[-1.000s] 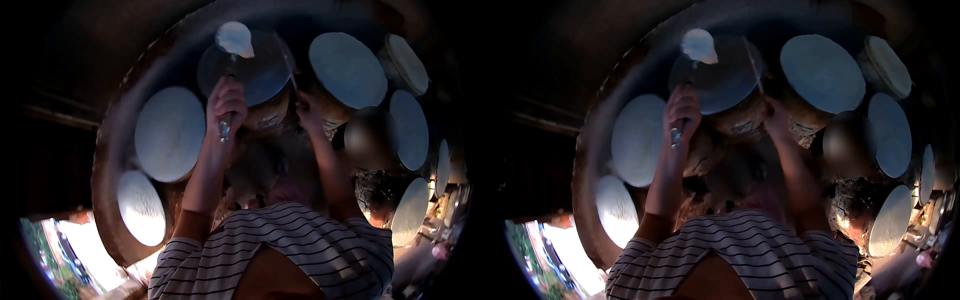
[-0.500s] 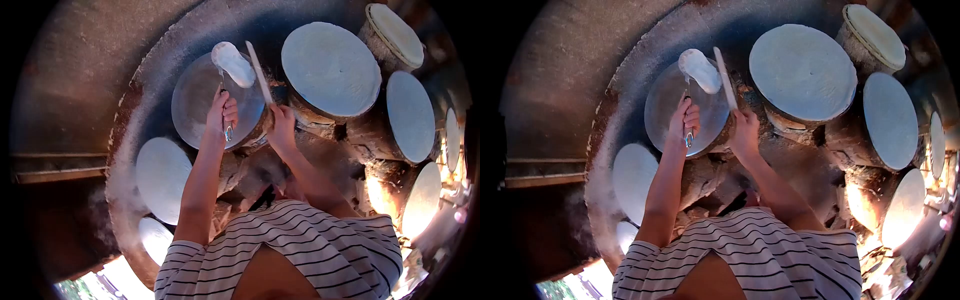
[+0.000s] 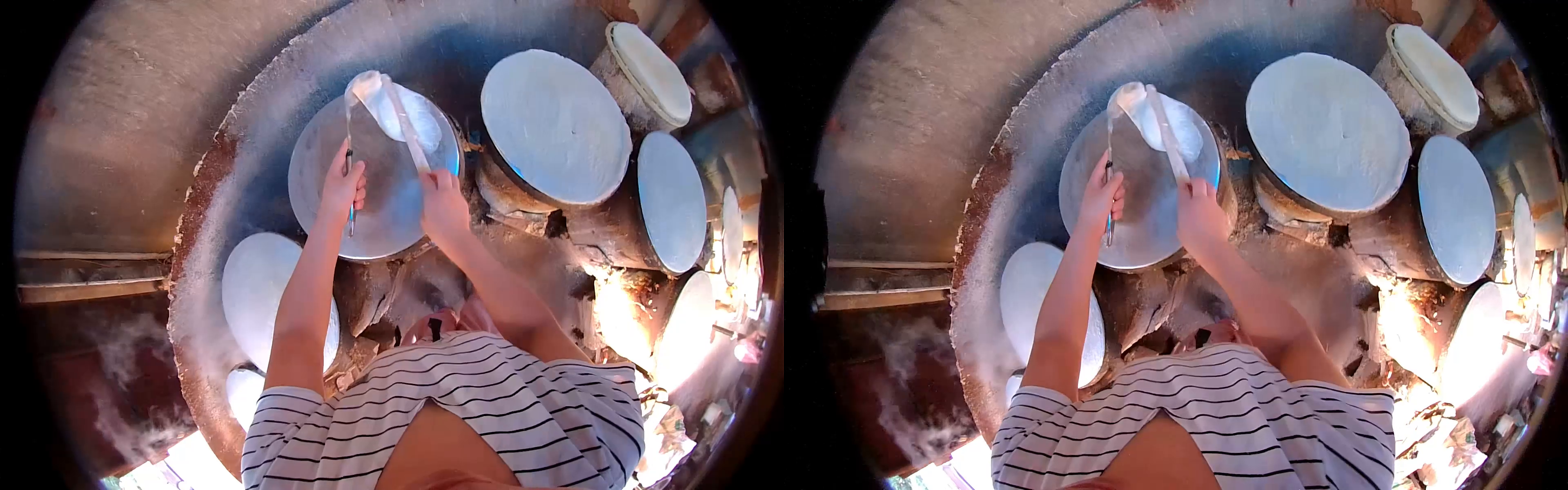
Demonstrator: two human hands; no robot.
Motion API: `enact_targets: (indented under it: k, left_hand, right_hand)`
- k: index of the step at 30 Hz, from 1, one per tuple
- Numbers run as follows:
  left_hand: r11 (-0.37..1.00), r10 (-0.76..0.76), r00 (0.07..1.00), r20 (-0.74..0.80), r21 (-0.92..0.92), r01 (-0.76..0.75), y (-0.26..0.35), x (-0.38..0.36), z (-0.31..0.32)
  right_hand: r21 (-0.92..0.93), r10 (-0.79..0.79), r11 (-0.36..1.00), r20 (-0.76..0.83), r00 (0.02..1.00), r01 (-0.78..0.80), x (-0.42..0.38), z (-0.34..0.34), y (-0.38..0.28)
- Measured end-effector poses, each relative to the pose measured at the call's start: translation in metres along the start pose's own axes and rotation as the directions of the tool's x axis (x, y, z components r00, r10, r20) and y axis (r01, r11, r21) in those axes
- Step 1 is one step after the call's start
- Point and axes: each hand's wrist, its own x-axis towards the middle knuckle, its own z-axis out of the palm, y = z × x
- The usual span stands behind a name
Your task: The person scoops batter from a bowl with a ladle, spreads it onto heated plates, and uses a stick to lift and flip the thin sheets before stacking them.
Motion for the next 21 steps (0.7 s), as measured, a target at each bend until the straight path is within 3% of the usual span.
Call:
enact_targets:
  k: [2,3,6,9,10,13,16,20,21]
  left_hand:
    - [0.997,0.032,0.997,-0.072,0.074,-0.027,0.001,0.000,-0.014]
    - [0.993,0.030,0.994,-0.104,0.116,-0.018,-0.001,-0.005,-0.023]
    - [0.972,0.035,0.987,-0.156,0.235,0.003,-0.001,-0.013,-0.041]
    - [0.959,0.115,0.976,-0.186,0.278,-0.060,-0.010,-0.011,-0.044]
    - [0.947,0.147,0.969,-0.200,0.312,-0.079,-0.009,-0.009,-0.046]
    - [0.966,0.133,0.960,-0.248,0.247,-0.071,-0.005,-0.031,-0.053]
    - [0.993,0.097,0.952,-0.292,0.095,-0.072,-0.011,-0.048,-0.065]
    - [0.992,0.120,0.933,-0.340,0.067,-0.103,-0.007,-0.075,-0.059]
    - [0.993,0.114,0.930,-0.348,0.045,-0.105,-0.007,-0.083,-0.060]
  right_hand:
    - [-0.033,-0.040,0.999,-0.052,0.998,0.039,0.014,-0.018,0.002]
    - [-0.039,0.025,0.999,-0.054,0.998,-0.027,0.009,-0.030,0.006]
    - [0.022,0.021,0.999,0.059,0.998,-0.022,-0.014,-0.014,0.017]
    - [0.039,-0.085,0.996,0.131,0.988,0.080,0.015,-0.005,-0.011]
    - [0.030,-0.098,0.995,0.087,0.991,0.096,0.023,-0.010,-0.009]
    - [-0.004,-0.078,0.997,-0.068,0.995,0.078,0.027,-0.024,0.022]
    - [0.059,-0.033,0.998,0.024,0.999,0.031,0.017,-0.007,0.000]
    - [0.044,-0.210,0.977,0.108,0.972,0.206,0.054,0.007,-0.027]
    - [-0.054,-0.274,0.959,0.062,0.960,0.278,0.057,0.001,-0.016]
